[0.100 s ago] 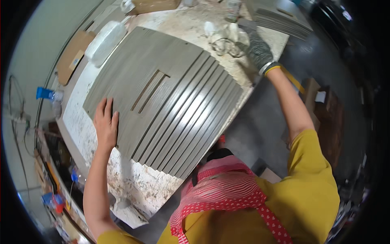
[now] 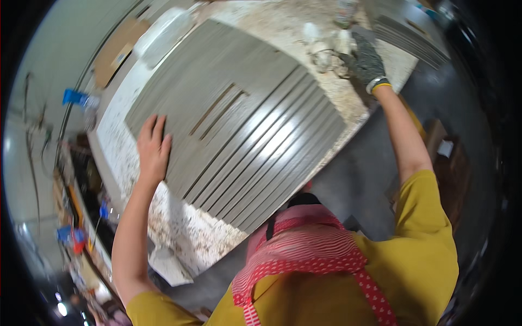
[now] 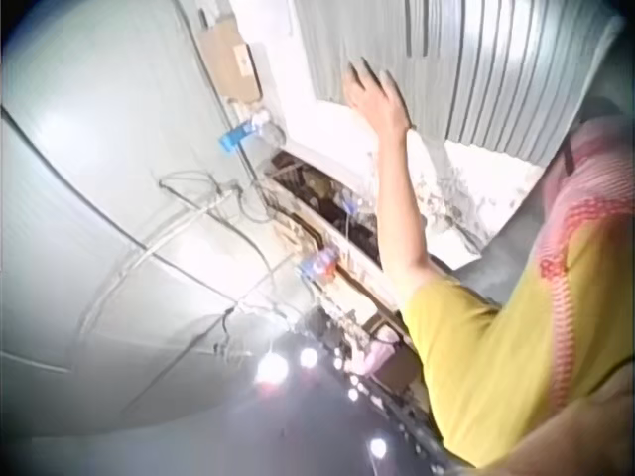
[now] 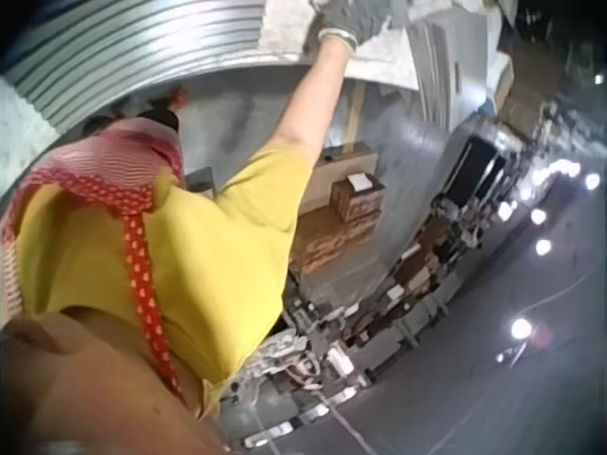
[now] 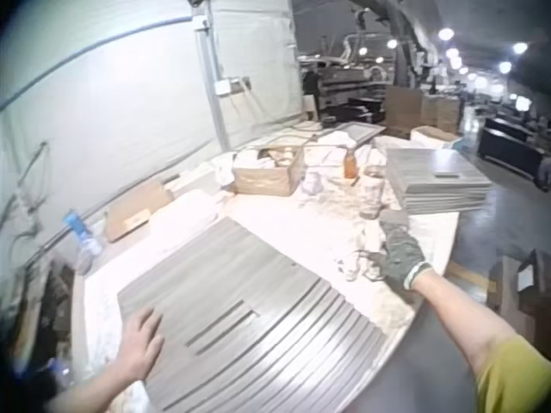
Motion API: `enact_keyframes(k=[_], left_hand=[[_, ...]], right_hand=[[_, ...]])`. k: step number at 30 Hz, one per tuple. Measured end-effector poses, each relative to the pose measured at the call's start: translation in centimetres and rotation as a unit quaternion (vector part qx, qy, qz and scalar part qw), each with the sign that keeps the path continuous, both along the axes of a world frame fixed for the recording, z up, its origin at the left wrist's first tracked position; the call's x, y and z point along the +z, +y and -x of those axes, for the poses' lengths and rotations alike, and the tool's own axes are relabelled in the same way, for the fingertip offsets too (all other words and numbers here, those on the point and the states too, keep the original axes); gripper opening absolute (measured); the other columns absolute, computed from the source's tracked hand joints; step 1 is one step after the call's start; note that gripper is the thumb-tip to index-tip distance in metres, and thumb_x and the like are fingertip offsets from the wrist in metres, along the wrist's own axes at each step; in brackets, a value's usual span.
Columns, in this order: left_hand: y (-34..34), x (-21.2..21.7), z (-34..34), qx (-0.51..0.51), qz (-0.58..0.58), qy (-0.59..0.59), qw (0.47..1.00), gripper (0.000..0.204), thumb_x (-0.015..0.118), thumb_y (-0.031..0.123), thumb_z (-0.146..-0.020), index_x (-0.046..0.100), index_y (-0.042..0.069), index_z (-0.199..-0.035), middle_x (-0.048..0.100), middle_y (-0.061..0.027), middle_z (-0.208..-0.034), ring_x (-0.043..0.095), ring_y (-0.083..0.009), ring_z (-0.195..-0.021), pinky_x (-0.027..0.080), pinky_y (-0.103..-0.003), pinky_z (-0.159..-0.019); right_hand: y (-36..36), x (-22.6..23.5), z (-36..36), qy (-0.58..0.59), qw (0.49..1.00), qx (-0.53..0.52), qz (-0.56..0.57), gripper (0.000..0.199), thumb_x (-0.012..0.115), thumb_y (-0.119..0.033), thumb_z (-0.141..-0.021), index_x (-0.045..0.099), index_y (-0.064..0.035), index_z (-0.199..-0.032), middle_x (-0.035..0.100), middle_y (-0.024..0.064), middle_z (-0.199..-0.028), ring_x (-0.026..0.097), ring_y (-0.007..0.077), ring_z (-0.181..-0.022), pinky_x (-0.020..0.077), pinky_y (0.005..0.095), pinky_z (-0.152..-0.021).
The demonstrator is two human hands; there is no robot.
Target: The person sands stacked wooden panels with a sanding block, arranges them on a table, and wipes them down using a cloth after pouring liquid onto it from a bottle.
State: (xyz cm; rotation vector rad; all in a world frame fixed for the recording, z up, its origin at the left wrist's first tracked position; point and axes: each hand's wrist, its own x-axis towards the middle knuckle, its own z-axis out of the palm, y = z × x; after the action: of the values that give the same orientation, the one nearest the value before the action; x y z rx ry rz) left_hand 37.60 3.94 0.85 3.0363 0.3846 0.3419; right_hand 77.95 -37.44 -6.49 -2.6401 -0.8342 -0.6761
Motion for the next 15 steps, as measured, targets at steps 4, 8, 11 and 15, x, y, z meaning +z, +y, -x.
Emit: enact_keyframes(k=[4, 8, 11, 15], left_hand=[[-0.5, 0.7, -0.5, 0.013, 0.005, 0.007, 1.0, 0.046, 0.049, 0.028, -0.091, 0.044, 0.011, -0.134, 0.04, -0.0153, -0.139, 0.038, -0.0348, -0.128, 0.029, -0.044, -0.105], [-1.1, 1.0, -0.4, 0.02, 0.014, -0.001, 1.0, 0.045, 0.049, 0.029, -0.091, 0.046, 0.012, -0.133, 0.041, -0.0155, -0.138, 0.038, -0.0347, -0.127, 0.03, -0.044, -0.104], [-1.1, 0.9, -0.7, 0.019, 0.013, -0.007, 1.0, 0.045, 0.049, 0.029, -0.091, 0.046, 0.012, -0.133, 0.041, -0.0152, -0.138, 0.039, -0.0344, -0.127, 0.03, -0.045, -0.104], [-1.1, 0.7, -0.1, 0.026, 0.018, -0.008, 0.999, 0.045, 0.05, 0.029, -0.091, 0.046, 0.012, -0.133, 0.041, -0.0153, -0.138, 0.039, -0.0341, -0.126, 0.03, -0.045, -0.104]], right_hand=[[2.7, -3.5, -1.4, 0.097, 0.992, 0.037, 0.067, 0.06, 0.054, -0.038, -0.086, 0.045, -0.0028, -0.133, 0.046, 0.0223, -0.134, 0.043, 0.0354, -0.125, 0.032, 0.0419, -0.105], [3.1, -3.9, -1.1, 0.076, 0.989, 0.102, -0.073, 0.041, 0.06, -0.031, -0.085, 0.059, -0.0028, -0.115, 0.056, 0.0195, -0.121, 0.053, 0.0334, -0.112, 0.0408, 0.0401, -0.096], [1.1, -0.1, -1.2, 0.161, 0.971, 0.067, -0.166, 0.044, 0.064, -0.035, -0.086, 0.056, -0.0015, -0.114, 0.063, 0.0181, -0.105, 0.062, 0.0324, -0.092, 0.0483, 0.0395, -0.084], [3.0, 11.1, 8.7, -0.003, 0.987, 0.082, -0.135, 0.04, 0.056, -0.026, -0.09, 0.052, -0.0039, -0.123, 0.061, 0.0151, -0.112, 0.059, 0.0277, -0.103, 0.0451, 0.0375, -0.091]])
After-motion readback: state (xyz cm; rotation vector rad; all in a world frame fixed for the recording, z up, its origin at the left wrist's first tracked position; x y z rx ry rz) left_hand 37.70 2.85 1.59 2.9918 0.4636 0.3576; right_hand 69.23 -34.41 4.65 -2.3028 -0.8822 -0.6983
